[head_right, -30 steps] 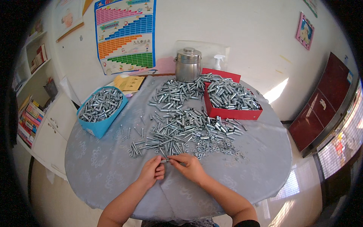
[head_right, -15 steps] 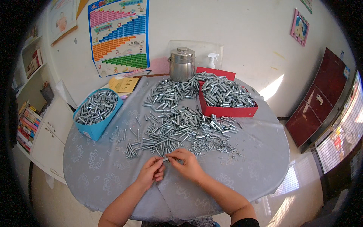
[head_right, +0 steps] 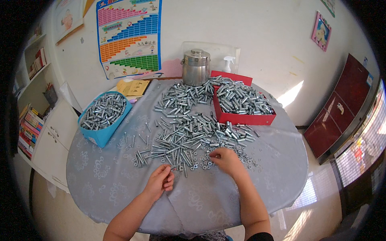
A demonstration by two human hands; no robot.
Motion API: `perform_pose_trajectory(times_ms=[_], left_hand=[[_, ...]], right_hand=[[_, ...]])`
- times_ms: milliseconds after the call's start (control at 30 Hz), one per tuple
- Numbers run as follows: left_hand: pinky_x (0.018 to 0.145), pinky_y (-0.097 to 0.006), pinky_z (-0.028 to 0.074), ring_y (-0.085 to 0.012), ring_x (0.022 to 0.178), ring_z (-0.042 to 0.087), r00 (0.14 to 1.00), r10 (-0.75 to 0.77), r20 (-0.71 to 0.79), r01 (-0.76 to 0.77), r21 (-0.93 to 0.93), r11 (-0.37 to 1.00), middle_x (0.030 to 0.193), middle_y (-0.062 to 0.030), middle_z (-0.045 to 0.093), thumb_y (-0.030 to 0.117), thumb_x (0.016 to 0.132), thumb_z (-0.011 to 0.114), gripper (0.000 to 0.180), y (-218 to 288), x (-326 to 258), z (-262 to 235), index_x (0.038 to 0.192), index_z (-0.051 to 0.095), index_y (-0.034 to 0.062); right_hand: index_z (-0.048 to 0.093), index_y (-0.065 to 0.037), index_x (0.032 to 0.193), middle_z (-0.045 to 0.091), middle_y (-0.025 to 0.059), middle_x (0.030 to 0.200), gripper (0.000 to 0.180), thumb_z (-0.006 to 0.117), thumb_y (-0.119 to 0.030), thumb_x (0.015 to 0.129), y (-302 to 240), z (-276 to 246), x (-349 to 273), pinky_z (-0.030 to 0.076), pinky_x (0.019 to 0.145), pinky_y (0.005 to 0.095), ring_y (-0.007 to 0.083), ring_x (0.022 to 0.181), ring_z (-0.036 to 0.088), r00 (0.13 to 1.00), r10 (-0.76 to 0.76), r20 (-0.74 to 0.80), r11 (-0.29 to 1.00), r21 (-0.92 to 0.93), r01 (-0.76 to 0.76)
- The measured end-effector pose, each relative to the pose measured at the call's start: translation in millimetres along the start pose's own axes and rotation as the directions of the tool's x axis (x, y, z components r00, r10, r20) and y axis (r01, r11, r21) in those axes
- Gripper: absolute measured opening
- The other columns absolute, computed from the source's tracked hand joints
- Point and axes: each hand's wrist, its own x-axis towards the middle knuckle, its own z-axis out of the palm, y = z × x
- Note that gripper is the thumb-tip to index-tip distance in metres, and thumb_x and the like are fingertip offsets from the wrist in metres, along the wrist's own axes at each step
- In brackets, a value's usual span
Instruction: The person repeatedly picks up bolts and washers from a table, threads the washers onto the bolts by hand, and places the assembled fasteners into a blue bin. The process is continuous and repetitive throughout the clip.
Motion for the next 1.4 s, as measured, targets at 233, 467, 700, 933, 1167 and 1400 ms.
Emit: perform_pose_trajectory(times_ms=[233, 467, 700, 933, 1167, 1400], left_hand=[[0.043, -0.022, 0.029, -0.0079, 0.049, 0.033, 1.000, 0.002, -0.016, -0.002, 0.011, 1.000, 0.065, -0.0004, 0.040, 0.025, 0.092, 0.044, 0.014, 0, 1, -1, 0.092, 0.044, 0.0112], [0.044, -0.022, 0.030, -0.0085, 0.049, 0.034, 0.999, -0.003, -0.032, 0.003, 0.019, 1.000, 0.064, -0.0010, 0.041, 0.025, 0.092, 0.045, 0.014, 1, 1, -2, 0.094, 0.044, 0.0109], [0.044, -0.023, 0.030, -0.0087, 0.050, 0.035, 0.999, 0.011, -0.030, -0.010, 0.041, 0.999, 0.064, -0.0011, 0.042, 0.024, 0.092, 0.045, 0.014, 1, 1, -1, 0.092, 0.044, 0.0106], [0.045, -0.023, 0.030, -0.0085, 0.050, 0.035, 1.000, 0.012, -0.019, -0.011, 0.049, 0.999, 0.064, -0.0011, 0.042, 0.024, 0.092, 0.044, 0.014, 1, 1, -1, 0.091, 0.043, 0.0105], [0.044, -0.022, 0.030, -0.0074, 0.049, 0.033, 1.000, -0.005, -0.019, 0.007, 0.077, 0.997, 0.063, -0.0004, 0.040, 0.026, 0.092, 0.044, 0.016, -2, 3, -2, 0.092, 0.043, 0.0094], [0.042, -0.020, 0.029, -0.0057, 0.047, 0.032, 0.999, -0.027, 0.032, 0.024, 0.092, 0.995, 0.062, 0.0006, 0.039, 0.026, 0.092, 0.044, 0.018, -4, 2, 0, 0.093, 0.043, 0.0082]], right_hand=[[0.065, -0.006, 0.083, 0.060, 0.0122, 0.083, 0.014, 0.063, -0.010, 0.070, 1, 26, 4, 0.045, 0.073, 0.0369, 0.0296, 0.083, 0.056, 0.953, -0.284, -0.103, 0.943, -0.209, 0.259], [0.065, -0.005, 0.081, 0.060, 0.0123, 0.080, 0.011, 0.061, -0.008, 0.071, 1, 21, 3, 0.046, 0.070, 0.0377, 0.0295, 0.079, 0.057, 0.965, -0.182, -0.191, 0.973, -0.174, 0.150], [0.066, -0.006, 0.080, 0.060, 0.0109, 0.079, 0.012, 0.062, -0.009, 0.069, 4, 22, 4, 0.045, 0.070, 0.0381, 0.0292, 0.078, 0.057, 0.959, -0.253, -0.129, 0.936, -0.282, 0.209], [0.065, -0.007, 0.081, 0.061, 0.0110, 0.080, 0.012, 0.064, -0.010, 0.069, 5, 21, 4, 0.046, 0.070, 0.0363, 0.0293, 0.077, 0.057, 0.959, -0.269, -0.093, 0.908, -0.357, 0.220], [0.063, -0.003, 0.090, 0.064, 0.0034, 0.083, 0.014, 0.064, -0.011, 0.078, -32, 24, -5, 0.046, 0.069, 0.0224, 0.0098, 0.076, 0.059, 0.993, 0.015, 0.120, 0.896, 0.440, -0.066], [0.063, -0.003, 0.094, 0.063, 0.0003, 0.086, 0.015, 0.064, -0.010, 0.080, -37, 45, -10, 0.045, 0.073, 0.0206, 0.0065, 0.081, 0.057, 0.961, -0.057, 0.269, 0.760, 0.636, -0.134]])
